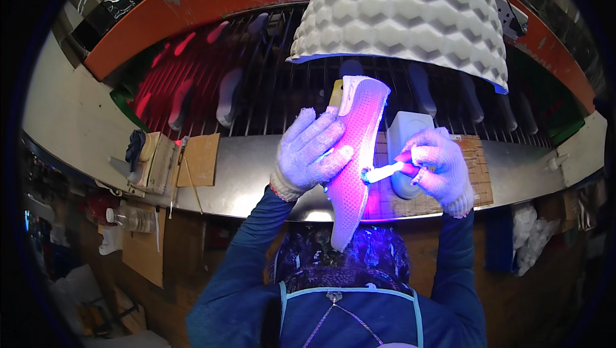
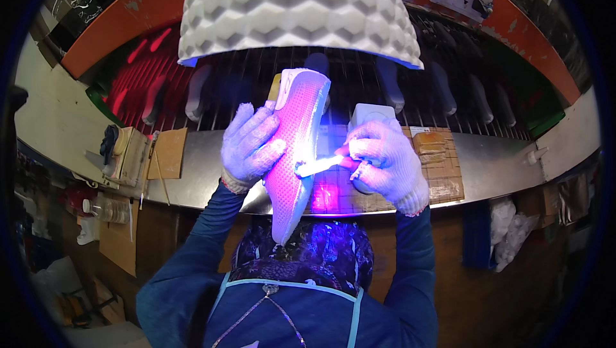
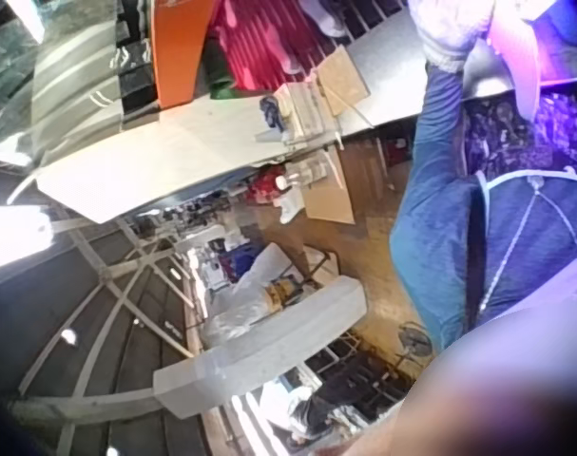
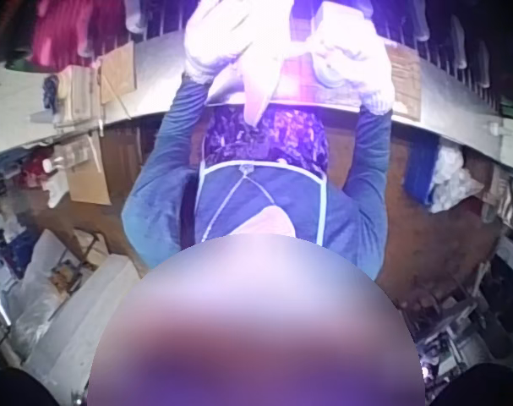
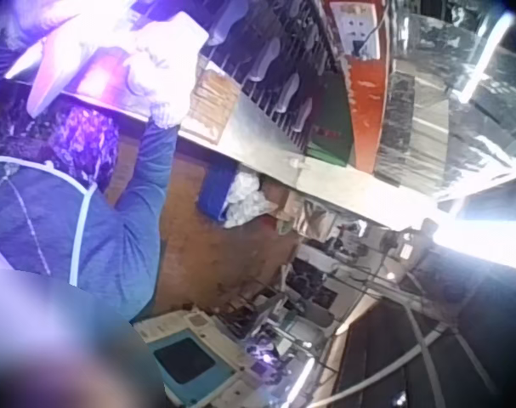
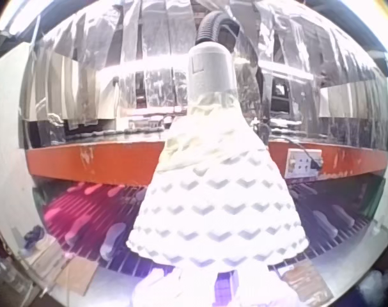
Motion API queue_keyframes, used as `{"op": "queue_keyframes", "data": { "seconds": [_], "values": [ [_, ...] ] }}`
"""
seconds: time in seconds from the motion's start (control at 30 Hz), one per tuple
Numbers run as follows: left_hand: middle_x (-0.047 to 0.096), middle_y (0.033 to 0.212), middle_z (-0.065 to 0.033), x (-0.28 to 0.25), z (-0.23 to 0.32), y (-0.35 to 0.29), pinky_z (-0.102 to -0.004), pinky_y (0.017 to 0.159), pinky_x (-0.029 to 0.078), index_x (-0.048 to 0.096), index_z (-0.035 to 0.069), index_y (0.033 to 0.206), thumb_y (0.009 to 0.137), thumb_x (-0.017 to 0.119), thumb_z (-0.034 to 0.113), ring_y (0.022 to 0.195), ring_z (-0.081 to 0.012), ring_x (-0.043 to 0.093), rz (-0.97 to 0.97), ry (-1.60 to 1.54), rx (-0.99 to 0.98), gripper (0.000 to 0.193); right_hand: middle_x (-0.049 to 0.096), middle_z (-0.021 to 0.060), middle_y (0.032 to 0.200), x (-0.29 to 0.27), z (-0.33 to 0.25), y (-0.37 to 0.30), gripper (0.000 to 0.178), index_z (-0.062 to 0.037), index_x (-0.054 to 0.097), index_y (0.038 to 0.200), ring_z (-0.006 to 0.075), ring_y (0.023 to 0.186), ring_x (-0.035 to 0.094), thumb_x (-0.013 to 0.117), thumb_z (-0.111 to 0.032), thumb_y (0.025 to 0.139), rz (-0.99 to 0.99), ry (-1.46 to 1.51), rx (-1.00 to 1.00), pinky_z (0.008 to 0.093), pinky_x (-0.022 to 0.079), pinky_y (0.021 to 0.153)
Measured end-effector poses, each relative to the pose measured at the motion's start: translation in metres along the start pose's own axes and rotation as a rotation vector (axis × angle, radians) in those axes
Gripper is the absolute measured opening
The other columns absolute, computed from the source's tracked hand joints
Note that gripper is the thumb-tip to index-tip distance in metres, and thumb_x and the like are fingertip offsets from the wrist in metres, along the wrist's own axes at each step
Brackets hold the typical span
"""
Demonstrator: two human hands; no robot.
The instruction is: The person cleans a pink athletic shoe using a small brush and a liquid from a white dispenser. They repeatedly dip the brush into the dispenser and scrub the shoe's upper, sole, and laces while rotating the shoe to access different areas.
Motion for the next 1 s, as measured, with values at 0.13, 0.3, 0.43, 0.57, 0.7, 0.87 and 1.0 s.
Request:
{"op": "queue_keyframes", "data": {
  "seconds": [0.13, 0.3, 0.43, 0.57, 0.7, 0.87, 1.0],
  "values": [
    [0.069, 0.117, -0.0169, 0.001, -0.004, 0.002, -0.0562, 0.093, 0.052, 0.064, 0.018, 0.111, 0.075, 0.074, 0.012, 0.115, -0.0393, 0.069, 0.044, 0.002, -0.034, 0.037, 0.071, 0.0065, 0.089, 0.004, 0.001, -0.009, 0.017, -0.0090, 0.080, 0.091, 0.0248, 0.086, 0.067, 0.082, -0.013, 0.075, -0.024, 0.030, 0.009, 0.0373, 0.051, 0.076],
    [0.068, 0.116, -0.0191, 0.009, -0.003, 0.002, -0.0578, 0.090, 0.052, 0.061, 0.015, 0.112, 0.074, 0.075, 0.012, 0.112, -0.0419, 0.069, 0.156, 0.039, -0.141, 0.040, 0.070, 0.0066, 0.092, 0.011, 0.002, -0.008, 0.015, -0.0039, 0.077, 0.094, 0.0202, 0.081, 0.066, 0.079, -0.004, 0.079, 0.149, 0.315, -0.093, 0.0323, 0.051, 0.070],
    [0.066, 0.121, -0.0204, 0.012, 0.000, 0.001, -0.0579, 0.089, 0.052, 0.055, 0.013, 0.120, 0.076, 0.076, 0.012, 0.112, -0.0420, 0.069, 0.274, 0.074, -0.147, 0.049, 0.066, 0.0065, 0.095, 0.014, 0.032, -0.017, 0.009, 0.0001, 0.075, 0.095, 0.0147, 0.083, 0.062, 0.071, -0.002, 0.087, 0.379, 0.284, 0.317, 0.0273, 0.048, 0.071],
    [0.065, 0.125, -0.0206, 0.012, 0.000, 0.001, -0.0589, 0.090, 0.051, 0.053, 0.013, 0.125, 0.080, 0.076, 0.012, 0.113, -0.0418, 0.069, 0.324, 0.165, -0.184, 0.051, 0.066, 0.0072, 0.095, 0.022, 0.027, -0.017, 0.005, 0.0029, 0.073, 0.089, 0.0138, 0.086, 0.061, 0.071, 0.001, 0.085, 0.204, 0.535, 0.303, 0.0278, 0.048, 0.072],
    [0.065, 0.125, -0.0208, 0.016, -0.001, 0.003, -0.0590, 0.092, 0.050, 0.052, 0.013, 0.127, 0.084, 0.073, 0.011, 0.114, -0.0416, 0.068, 0.343, 0.144, -0.195, 0.048, 0.065, 0.0068, 0.094, 0.015, 0.034, -0.017, 0.003, 0.0041, 0.066, 0.082, 0.0113, 0.082, 0.059, 0.065, 0.004, 0.085, 0.286, 0.530, 0.249, 0.0253, 0.046, 0.070],
    [0.067, 0.114, -0.0190, 0.022, -0.005, 0.000, -0.0543, 0.084, 0.049, 0.055, 0.012, 0.121, 0.079, 0.072, 0.009, 0.107, -0.0394, 0.069, 0.347, 0.253, -0.186, 0.046, 0.059, -0.0006, 0.087, 0.054, 0.064, -0.057, 0.010, 0.0021, 0.066, 0.086, 0.0051, 0.073, 0.053, 0.057, 0.005, 0.085, 0.418, 0.728, 0.629, 0.0213, 0.043, 0.065],
    [0.066, 0.107, -0.0177, 0.033, -0.016, -0.004, -0.0535, 0.083, 0.046, 0.060, 0.011, 0.112, 0.070, 0.073, 0.011, 0.103, -0.0390, 0.069, 0.205, 0.283, -0.235, 0.044, 0.063, 0.0000, 0.087, 0.073, 0.056, -0.095, 0.020, 0.0014, 0.070, 0.096, 0.0046, 0.073, 0.054, 0.055, 0.005, 0.083, 0.400, 0.868, 0.767, 0.0214, 0.045, 0.067]
  ]
}}
Point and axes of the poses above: each hand's wrist, its own y-axis towards the middle knuckle, its own x-axis out of the palm, z = x × y, the point moved 8 cm from there along y, towards the middle knuckle
